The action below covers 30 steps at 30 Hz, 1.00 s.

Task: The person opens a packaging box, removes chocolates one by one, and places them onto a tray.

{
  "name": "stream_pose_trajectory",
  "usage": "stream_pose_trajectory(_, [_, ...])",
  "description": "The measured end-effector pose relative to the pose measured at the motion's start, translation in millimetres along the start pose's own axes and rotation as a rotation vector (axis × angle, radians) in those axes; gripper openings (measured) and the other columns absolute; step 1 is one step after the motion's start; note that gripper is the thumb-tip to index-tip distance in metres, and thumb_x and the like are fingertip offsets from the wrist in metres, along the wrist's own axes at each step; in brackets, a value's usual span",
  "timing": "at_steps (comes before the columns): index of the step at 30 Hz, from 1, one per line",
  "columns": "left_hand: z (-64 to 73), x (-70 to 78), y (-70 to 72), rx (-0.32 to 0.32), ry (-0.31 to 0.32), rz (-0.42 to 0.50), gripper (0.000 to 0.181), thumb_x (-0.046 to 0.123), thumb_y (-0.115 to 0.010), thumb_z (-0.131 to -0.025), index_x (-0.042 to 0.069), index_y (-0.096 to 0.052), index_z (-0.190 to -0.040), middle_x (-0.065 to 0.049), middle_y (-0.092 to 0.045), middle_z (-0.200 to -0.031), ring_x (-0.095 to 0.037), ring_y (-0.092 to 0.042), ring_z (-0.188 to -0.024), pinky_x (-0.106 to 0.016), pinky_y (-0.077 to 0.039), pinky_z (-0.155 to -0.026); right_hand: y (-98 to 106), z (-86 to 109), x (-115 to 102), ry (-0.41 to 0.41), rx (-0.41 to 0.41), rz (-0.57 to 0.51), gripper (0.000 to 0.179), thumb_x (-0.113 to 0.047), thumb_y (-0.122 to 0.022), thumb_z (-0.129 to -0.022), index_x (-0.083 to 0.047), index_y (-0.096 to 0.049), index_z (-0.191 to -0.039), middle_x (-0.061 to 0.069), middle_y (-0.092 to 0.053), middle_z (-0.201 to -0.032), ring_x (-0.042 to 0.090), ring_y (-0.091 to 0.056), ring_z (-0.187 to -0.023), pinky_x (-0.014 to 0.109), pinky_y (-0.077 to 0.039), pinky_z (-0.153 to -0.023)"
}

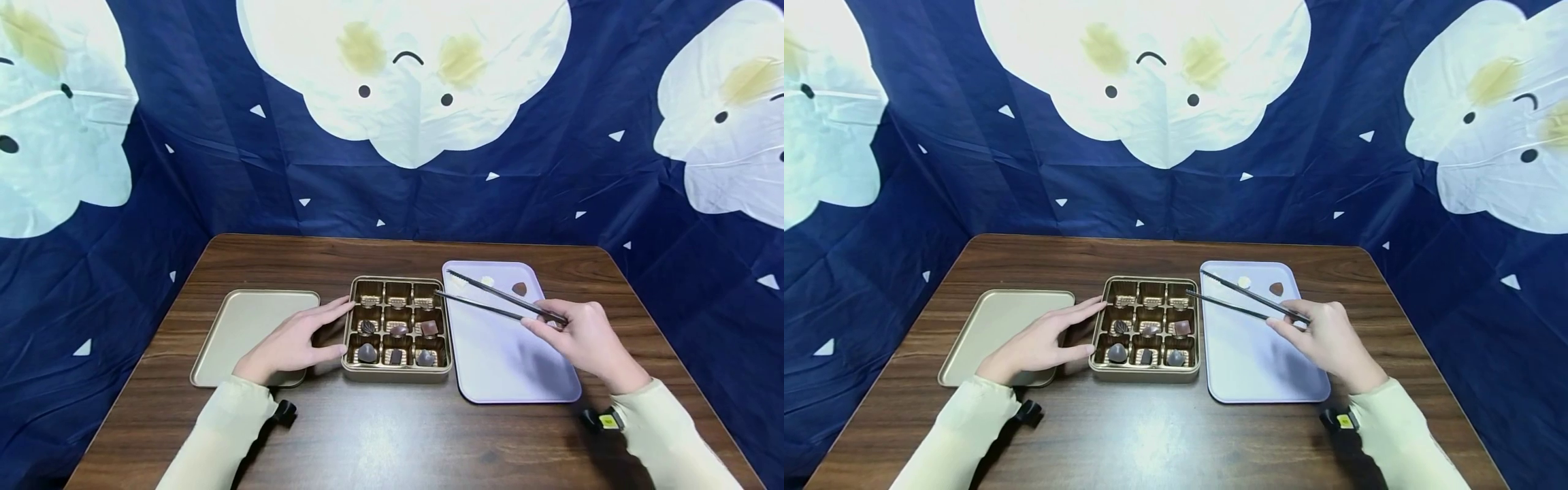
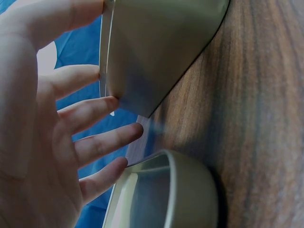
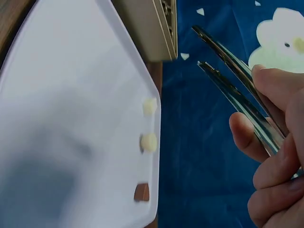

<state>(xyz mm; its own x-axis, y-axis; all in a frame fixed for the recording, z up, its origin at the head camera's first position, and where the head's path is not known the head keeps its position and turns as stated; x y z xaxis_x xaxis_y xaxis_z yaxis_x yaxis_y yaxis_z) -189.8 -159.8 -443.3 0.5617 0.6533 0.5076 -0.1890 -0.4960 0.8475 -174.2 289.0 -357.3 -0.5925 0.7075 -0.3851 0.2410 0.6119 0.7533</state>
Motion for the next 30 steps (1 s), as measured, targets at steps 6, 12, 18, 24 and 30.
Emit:
stream_pose_trajectory(6, [0.0,0.6,0.4,-0.004,0.002,-0.002,0.082,0.05,-0.074,-0.094,0.017,-0.043,-0.162,-0.013,-0.039,-0.167,-0.036,-0.044,-0.148,-0.06,-0.039,-0.117,-18,-12.6,-18,0.062,-0.035,-0.062,0.02,-0.011,-0.092,-0.079,-0.014,-0.079,-0.093,-0.016,-0.064,-0.071,-0.01,-0.042,-0.048,0.011,-0.033,-0.042])
stream_pose_trajectory(12, [0.4,-0.7,-0.4,-0.009,0.011,0.008,0.082,0.051,-0.073,-0.095,0.018,-0.042,-0.163,-0.012,-0.038,-0.168,-0.035,-0.043,-0.149,-0.06,-0.038,-0.118,-35,-24.8,-41,0.14,-0.092,-0.103,0.015,-0.013,-0.089,-0.082,-0.016,-0.078,-0.092,-0.017,-0.063,-0.072,-0.008,-0.044,-0.051,0.011,-0.037,-0.046])
stream_pose_trajectory(18, [0.7,-2.3,-1.7,-0.011,0.016,0.014,0.081,0.051,-0.073,-0.095,0.019,-0.042,-0.163,-0.011,-0.038,-0.168,-0.034,-0.042,-0.15,-0.058,-0.038,-0.118,-51,-33.8,-59,0.183,-0.184,-0.147,0.01,-0.015,-0.085,-0.088,-0.017,-0.076,-0.092,-0.017,-0.063,-0.073,-0.008,-0.043,-0.052,0.011,-0.037,-0.047])
stream_pose_trajectory(24, [0.8,-2.1,-1.9,-0.013,0.019,0.017,0.082,0.052,-0.073,-0.094,0.019,-0.042,-0.163,-0.01,-0.037,-0.169,-0.034,-0.042,-0.15,-0.059,-0.038,-0.118,-59,-41.5,-76,0.211,-0.243,-0.156,0.009,-0.018,-0.082,-0.091,-0.018,-0.073,-0.09,-0.018,-0.061,-0.071,-0.009,-0.043,-0.054,0.011,-0.036,-0.047])
stream_pose_trajectory(30, [1.1,-1.7,-1.2,-0.009,0.014,0.01,0.082,0.052,-0.073,-0.094,0.019,-0.043,-0.163,-0.01,-0.038,-0.168,-0.033,-0.042,-0.149,-0.059,-0.039,-0.118,-65,-49.3,-88,0.24,-0.285,-0.138,0.016,-0.02,-0.079,-0.095,-0.018,-0.069,-0.082,-0.016,-0.054,-0.064,-0.006,-0.04,-0.052,0.014,-0.038,-0.049])
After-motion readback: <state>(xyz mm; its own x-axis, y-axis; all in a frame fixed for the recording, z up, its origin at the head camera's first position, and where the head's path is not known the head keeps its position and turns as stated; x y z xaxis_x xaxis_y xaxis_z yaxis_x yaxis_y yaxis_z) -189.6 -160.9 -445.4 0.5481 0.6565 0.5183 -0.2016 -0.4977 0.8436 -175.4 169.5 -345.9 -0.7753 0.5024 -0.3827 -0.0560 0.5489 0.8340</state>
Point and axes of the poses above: each hand's wrist, its own z-axis away from the middle knuckle, its own y-axis out of the back of the hand, x = y × z, the point moved 6 cm from there along -z, towards the middle knuckle
